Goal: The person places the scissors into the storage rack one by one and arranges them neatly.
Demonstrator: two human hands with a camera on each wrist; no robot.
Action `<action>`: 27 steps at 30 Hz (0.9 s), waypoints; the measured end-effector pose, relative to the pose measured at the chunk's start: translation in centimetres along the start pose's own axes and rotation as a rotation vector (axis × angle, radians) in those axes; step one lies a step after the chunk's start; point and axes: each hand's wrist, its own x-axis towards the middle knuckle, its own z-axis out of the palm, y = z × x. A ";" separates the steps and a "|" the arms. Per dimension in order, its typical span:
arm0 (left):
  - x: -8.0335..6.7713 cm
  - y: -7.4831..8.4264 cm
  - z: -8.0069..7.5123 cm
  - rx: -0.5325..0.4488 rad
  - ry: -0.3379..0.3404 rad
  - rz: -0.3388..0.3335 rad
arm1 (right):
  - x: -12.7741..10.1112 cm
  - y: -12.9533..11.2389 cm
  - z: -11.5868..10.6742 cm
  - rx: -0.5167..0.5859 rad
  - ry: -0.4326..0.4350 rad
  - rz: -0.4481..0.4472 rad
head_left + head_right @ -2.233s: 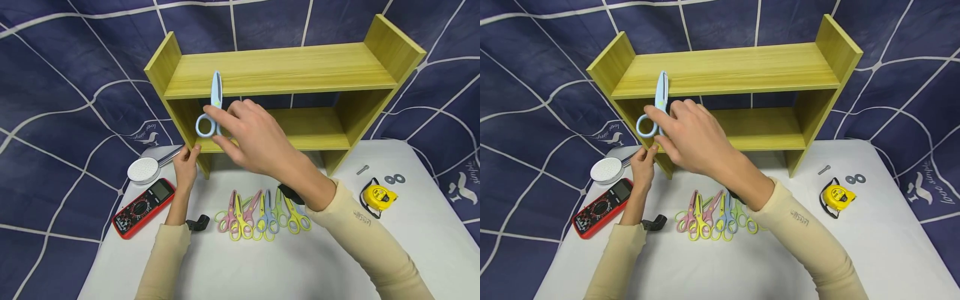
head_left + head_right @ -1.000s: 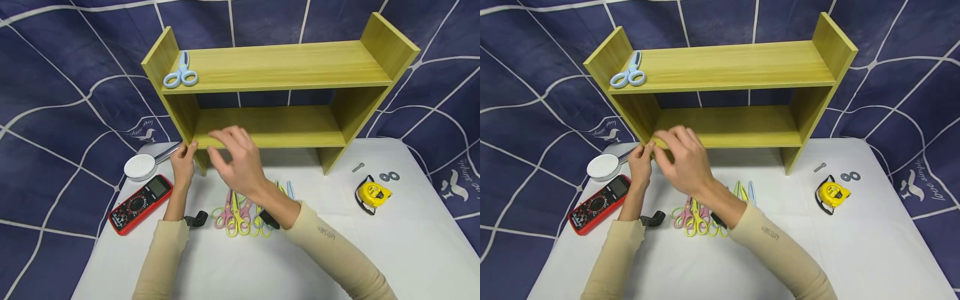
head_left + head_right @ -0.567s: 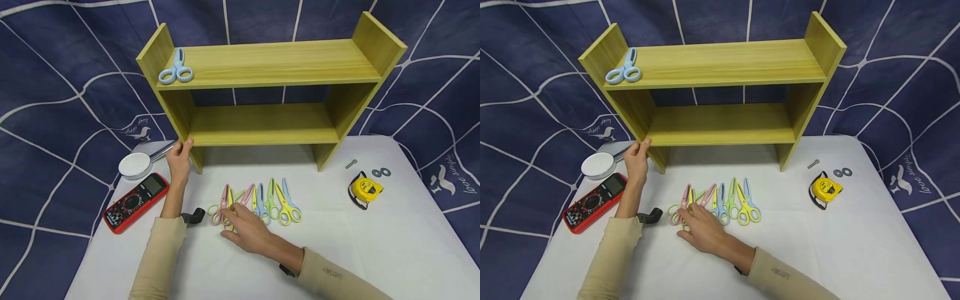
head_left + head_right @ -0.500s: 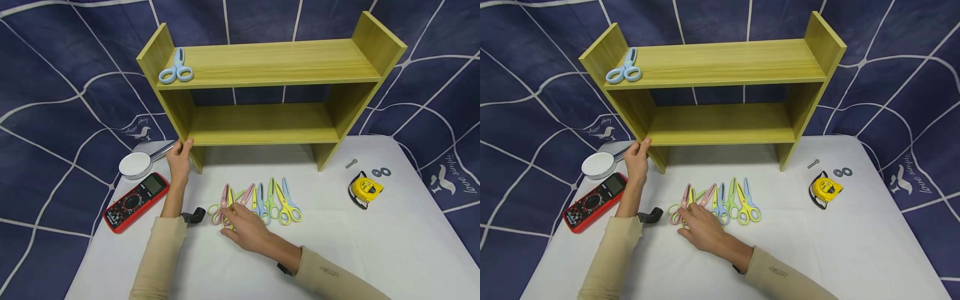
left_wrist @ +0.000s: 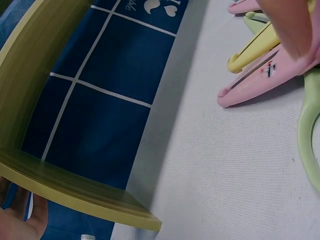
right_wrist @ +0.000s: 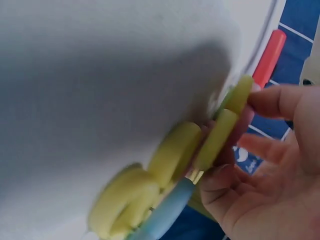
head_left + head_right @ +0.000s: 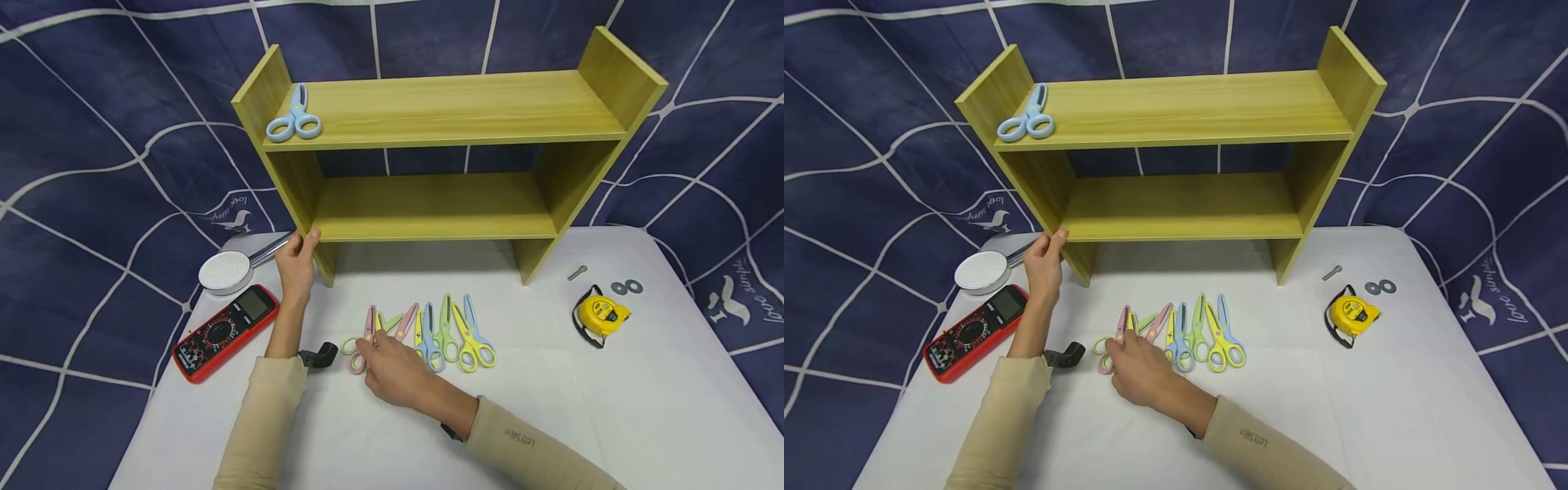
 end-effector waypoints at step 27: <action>-1.3 2.8 0.6 -0.002 -0.009 0.007 | 0.1 1.3 -5.1 0.044 0.343 -0.222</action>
